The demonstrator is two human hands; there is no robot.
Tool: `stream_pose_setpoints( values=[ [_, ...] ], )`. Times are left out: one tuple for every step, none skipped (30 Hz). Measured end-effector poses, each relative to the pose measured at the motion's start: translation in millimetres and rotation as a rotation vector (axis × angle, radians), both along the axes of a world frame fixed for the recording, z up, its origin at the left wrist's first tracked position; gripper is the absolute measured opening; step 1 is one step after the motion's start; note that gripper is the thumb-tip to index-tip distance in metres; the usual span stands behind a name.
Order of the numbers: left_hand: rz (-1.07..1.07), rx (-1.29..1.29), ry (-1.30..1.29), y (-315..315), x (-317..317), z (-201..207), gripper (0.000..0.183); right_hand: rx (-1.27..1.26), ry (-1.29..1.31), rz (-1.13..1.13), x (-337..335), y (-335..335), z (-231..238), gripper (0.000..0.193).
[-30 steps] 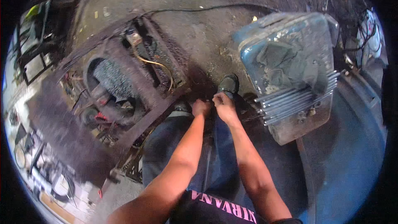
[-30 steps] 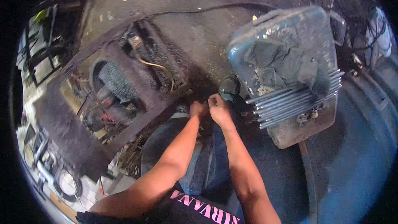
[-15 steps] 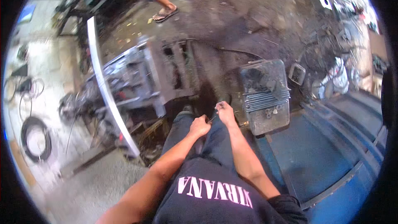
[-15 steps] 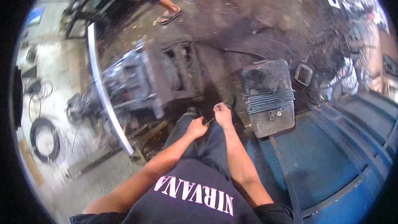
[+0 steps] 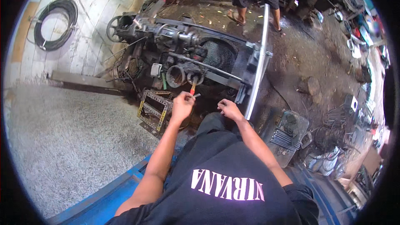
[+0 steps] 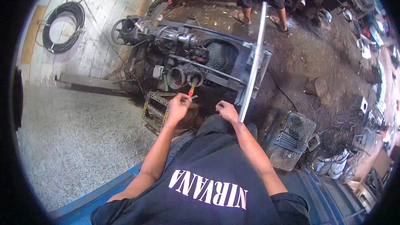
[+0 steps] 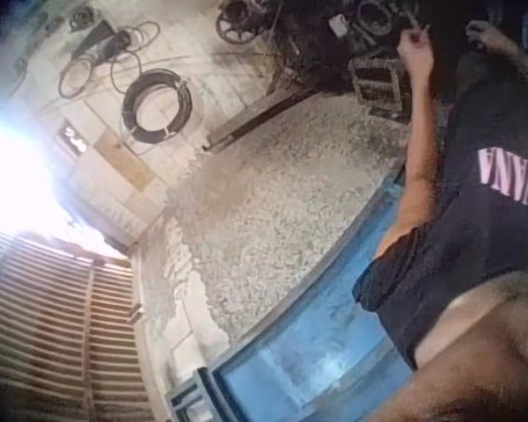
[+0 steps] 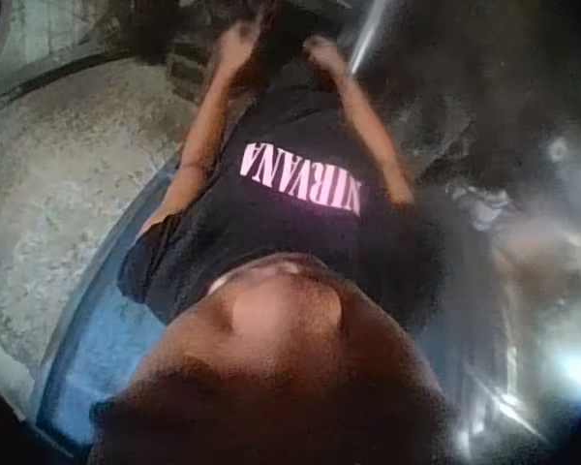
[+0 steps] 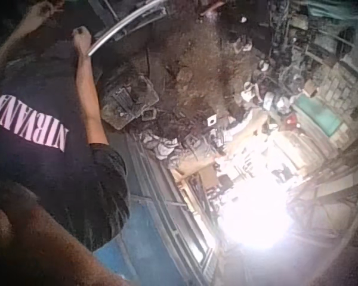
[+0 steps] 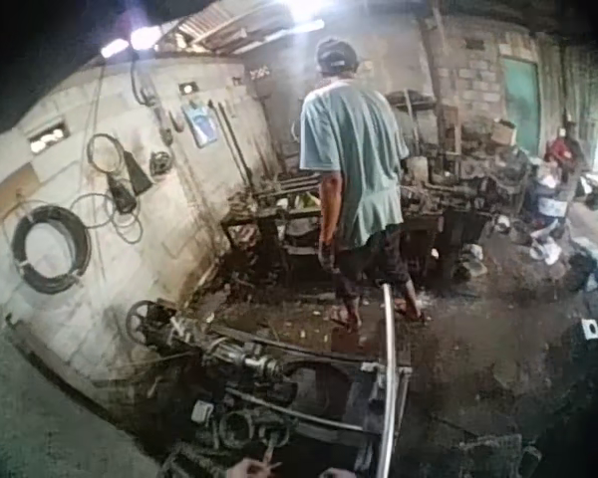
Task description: Measuring and organizing metal tubes at a workstation in a fabrication shop.
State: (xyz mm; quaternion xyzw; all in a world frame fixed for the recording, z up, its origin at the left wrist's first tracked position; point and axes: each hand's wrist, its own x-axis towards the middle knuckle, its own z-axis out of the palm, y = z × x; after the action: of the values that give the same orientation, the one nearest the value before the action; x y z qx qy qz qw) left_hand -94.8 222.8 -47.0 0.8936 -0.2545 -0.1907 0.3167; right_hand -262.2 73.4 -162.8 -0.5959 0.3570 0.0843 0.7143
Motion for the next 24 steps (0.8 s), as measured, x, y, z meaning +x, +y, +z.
stream_pose_setpoints(
  values=[
    [0.054, -0.038, -0.016, 5, 19, 3, 0.016, -0.026, 0.014, 0.007, 9, 2, -4, 0.027],
    [0.108, -0.072, -0.032, 11, 37, 4, 0.016, -0.022, 0.027, 0.006, 16, 2, -1, 0.027],
    [0.143, -0.105, -0.044, 17, 56, -2, 0.016, -0.030, 0.046, 0.005, 24, 1, 6, 0.027],
    [0.176, -0.137, -0.056, 23, 74, -9, 0.015, -0.037, 0.066, 0.000, 31, 1, 14, 0.027],
    [0.157, -0.133, -0.087, 22, 84, -12, 0.015, -0.040, 0.066, -0.026, 31, 1, 14, 0.027],
    [0.156, -0.140, -0.076, 19, 94, -15, 0.015, -0.049, 0.077, -0.027, 31, 0, 13, 0.027],
    [0.094, -0.119, -0.111, 15, 103, -18, 0.015, -0.040, 0.091, -0.067, 31, -2, 12, 0.027],
    [0.024, -0.098, -0.141, 8, 109, -27, 0.015, -0.029, 0.111, -0.114, 26, -3, 9, 0.027],
    [-0.049, -0.094, -0.181, 5, 116, -38, 0.015, -0.052, 0.127, -0.111, 24, -4, 13, 0.028],
    [-0.066, -0.072, -0.181, 0, 119, -50, 0.016, -0.057, 0.139, -0.115, 21, -4, 17, 0.028],
    [-0.107, -0.076, -0.207, -7, 119, -53, 0.015, -0.074, 0.183, -0.131, 17, -3, 20, 0.028],
    [-0.149, -0.080, -0.233, -14, 119, -54, 0.015, -0.089, 0.227, -0.150, 12, -3, 21, 0.029],
    [-0.160, -0.087, -0.224, -19, 120, -58, 0.015, -0.111, 0.264, -0.161, 8, -2, 21, 0.030],
    [-0.195, -0.069, -0.297, -24, 123, -65, 0.013, -0.116, 0.268, -0.172, 5, -1, 23, 0.030],
    [-0.231, -0.052, -0.371, -27, 125, -72, 0.012, -0.116, 0.286, -0.200, 3, 0, 23, 0.030],
    [-0.241, -0.058, -0.368, -28, 127, -78, 0.012, -0.114, 0.304, -0.229, 0, 2, 24, 0.030],
    [-0.269, -0.011, -0.411, -31, 128, -83, 0.015, -0.115, 0.309, -0.246, -3, 3, 24, 0.030],
    [-0.297, 0.037, -0.455, -33, 128, -88, 0.019, -0.128, 0.306, -0.259, -6, 4, 23, 0.030],
    [-0.304, 0.068, -0.451, -35, 128, -92, 0.025, -0.140, 0.303, -0.271, -9, 5, 22, 0.031],
    [-0.321, 0.066, -0.448, -35, 127, -95, 0.025, -0.136, 0.308, -0.287, -11, 6, 23, 0.031],
    [-0.327, 0.049, -0.476, -35, 128, -98, 0.027, -0.150, 0.303, -0.292, -11, 6, 23, 0.031],
    [-0.331, 0.033, -0.505, -33, 129, -100, 0.029, -0.164, 0.297, -0.294, -11, 6, 22, 0.031],
    [-0.327, 0.027, -0.522, -32, 130, -102, 0.029, -0.159, 0.301, -0.307, -12, 7, 22, 0.031],
    [-0.339, 0.028, -0.521, -30, 132, -104, 0.029, -0.163, 0.299, -0.310, -12, 7, 21, 0.030]
  ],
)
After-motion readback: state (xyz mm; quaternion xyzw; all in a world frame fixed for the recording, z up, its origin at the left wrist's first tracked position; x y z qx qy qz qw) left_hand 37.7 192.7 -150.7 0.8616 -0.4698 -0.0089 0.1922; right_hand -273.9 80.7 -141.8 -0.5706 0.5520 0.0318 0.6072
